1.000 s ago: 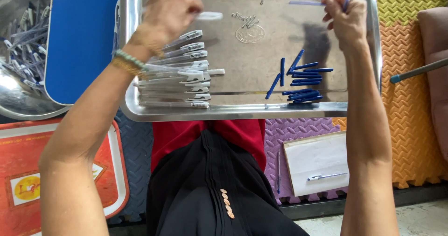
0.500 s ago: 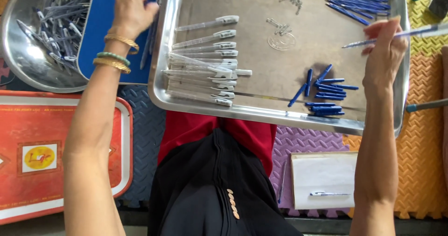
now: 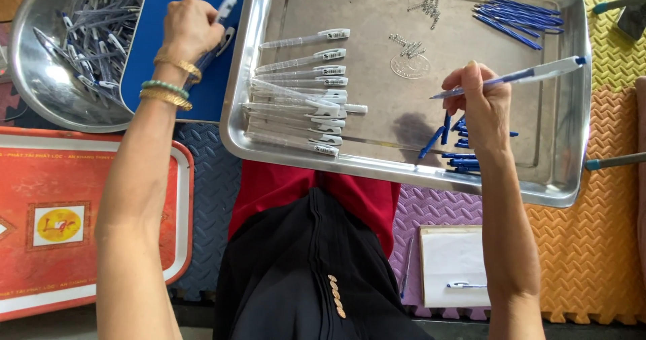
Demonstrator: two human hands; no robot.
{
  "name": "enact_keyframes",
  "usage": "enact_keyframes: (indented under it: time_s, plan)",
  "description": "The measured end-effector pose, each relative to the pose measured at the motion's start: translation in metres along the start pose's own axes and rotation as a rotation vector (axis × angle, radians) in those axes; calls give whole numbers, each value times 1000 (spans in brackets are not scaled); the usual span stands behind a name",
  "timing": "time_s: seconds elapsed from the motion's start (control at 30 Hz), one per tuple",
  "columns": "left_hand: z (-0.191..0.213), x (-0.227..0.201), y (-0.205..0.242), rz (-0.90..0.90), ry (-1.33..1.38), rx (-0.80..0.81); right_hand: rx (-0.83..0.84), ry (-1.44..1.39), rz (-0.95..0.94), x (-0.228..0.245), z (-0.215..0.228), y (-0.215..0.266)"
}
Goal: The person assembles ballpoint pens by inserting blue ink cartridges into clear plastic barrels. They pick up the components from a metal tray, insert the ink, and place the finished pens into a pile on the tray.
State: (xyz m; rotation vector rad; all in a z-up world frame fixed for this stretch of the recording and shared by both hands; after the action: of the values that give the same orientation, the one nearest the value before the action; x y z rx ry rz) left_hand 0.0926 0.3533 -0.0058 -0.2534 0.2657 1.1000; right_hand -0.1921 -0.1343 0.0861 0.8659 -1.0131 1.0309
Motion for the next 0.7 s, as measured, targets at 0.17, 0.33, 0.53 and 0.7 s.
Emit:
enact_keyframes:
  time_s: [0.17,0.33,0.53,0.7]
  plan:
    - [92,-94,65,-285,580,-304,1,-301,-209,12,-5,18]
    - [102,-207,100,-208,1096,39,71,-352,-94,49,-40,52]
    - [25,-263,107,-197,1536,190,11,-360,203,45,-85,65]
    - [5,-281,111,-222,1628,258,-65,-328,339,35,-96,65]
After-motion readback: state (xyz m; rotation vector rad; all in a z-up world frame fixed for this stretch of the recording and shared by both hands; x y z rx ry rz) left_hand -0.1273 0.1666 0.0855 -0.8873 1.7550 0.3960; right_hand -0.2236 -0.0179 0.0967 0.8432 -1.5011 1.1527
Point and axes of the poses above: each hand's wrist, its own y-axis away from the middle knuckle, its own z-axis out of the back of the hand, x = y × z, the point moved 2 cm from there along -y, towards the middle knuckle, and after that the axes turned 14 degrees about -z, right-handed, at the moved point
